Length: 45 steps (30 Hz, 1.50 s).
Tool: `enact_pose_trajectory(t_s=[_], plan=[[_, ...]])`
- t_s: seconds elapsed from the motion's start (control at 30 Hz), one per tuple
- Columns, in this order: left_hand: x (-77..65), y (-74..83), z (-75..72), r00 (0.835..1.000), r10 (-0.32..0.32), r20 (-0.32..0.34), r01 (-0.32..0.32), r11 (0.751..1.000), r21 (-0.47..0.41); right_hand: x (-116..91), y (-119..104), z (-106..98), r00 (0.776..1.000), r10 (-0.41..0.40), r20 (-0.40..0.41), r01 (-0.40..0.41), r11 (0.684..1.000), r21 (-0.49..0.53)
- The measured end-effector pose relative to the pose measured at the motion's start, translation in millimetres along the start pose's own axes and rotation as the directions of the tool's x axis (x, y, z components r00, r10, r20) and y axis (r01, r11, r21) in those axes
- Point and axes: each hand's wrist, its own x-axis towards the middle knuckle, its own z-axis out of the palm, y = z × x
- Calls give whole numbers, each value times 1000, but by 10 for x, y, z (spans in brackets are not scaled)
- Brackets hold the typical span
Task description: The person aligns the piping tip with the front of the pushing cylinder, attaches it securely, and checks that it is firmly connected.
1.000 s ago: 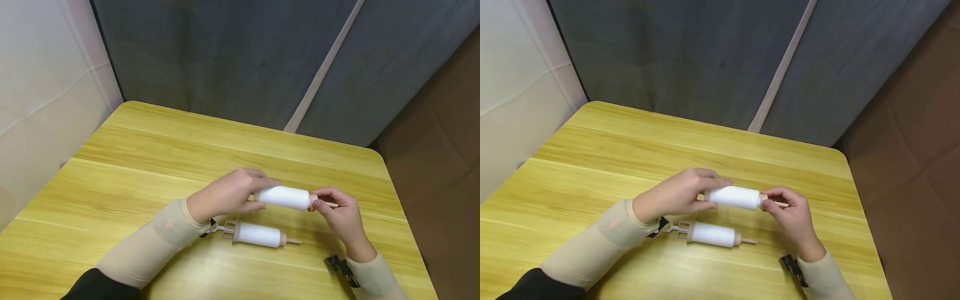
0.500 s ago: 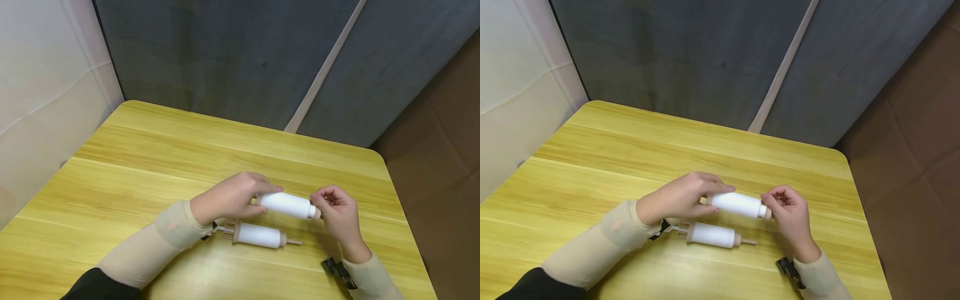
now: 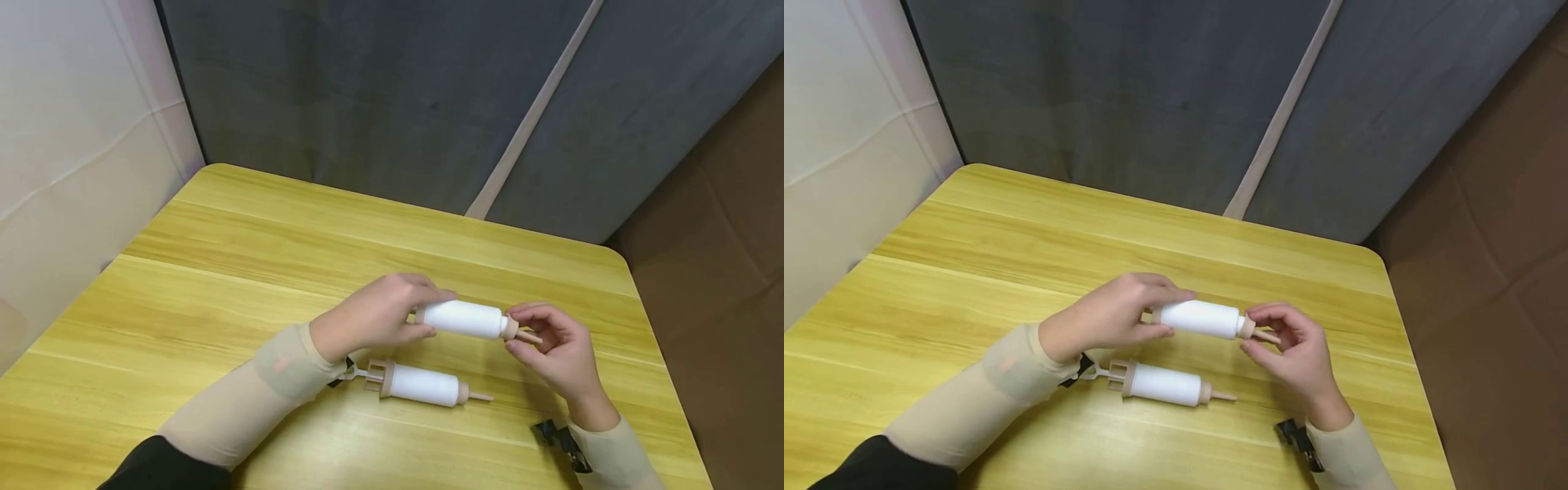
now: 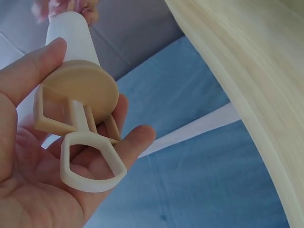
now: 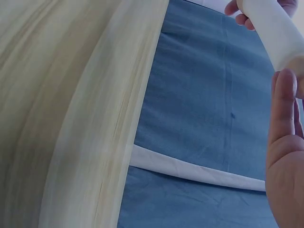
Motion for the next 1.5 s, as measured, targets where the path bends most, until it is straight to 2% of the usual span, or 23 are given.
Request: enact_pose_trajectory(t_s=[0.17, 0.27, 0.5, 0.67, 0.87, 0.97, 1.23, 1.37, 1.5], plan=[[7, -5, -12, 1000, 1, 1, -1, 1000, -1, -10, -38, 0, 998, 65, -15, -66, 986, -153], [7, -4, -15, 1000, 7, -4, -7, 1000, -1, -9, -50, -6, 997, 75, -18, -77, 980, -182], [9, 12, -30, 1000, 11, -6, -10, 1000, 11, -3, -45, -30, 999, 48, 5, -46, 980, -192], [10, -8, -26, 1000, 16, -2, -16, 1000, 18, -3, -37, -31, 999, 53, 10, -50, 980, -191], [6, -8, -29, 999, 39, -8, -39, 999, 26, -4, -64, -17, 990, 140, -13, -140, 974, -178], [2, 5, -24, 998, 53, -24, -52, 998, 35, -6, -69, 0, 987, 157, -38, -161, 974, -162], [16, 46, 18, 997, 66, -44, -64, 997, 46, -5, -74, 51, 981, 157, -116, -169, 980, -108], [8, 53, 22, 997, 69, -44, -68, 997, 40, -12, -66, 54, 980, 170, -103, -180, 978, -103], [1, 60, 8, 997, 67, -41, -66, 997, 29, -15, -36, 56, 991, 114, -73, -116, 993, -27]])
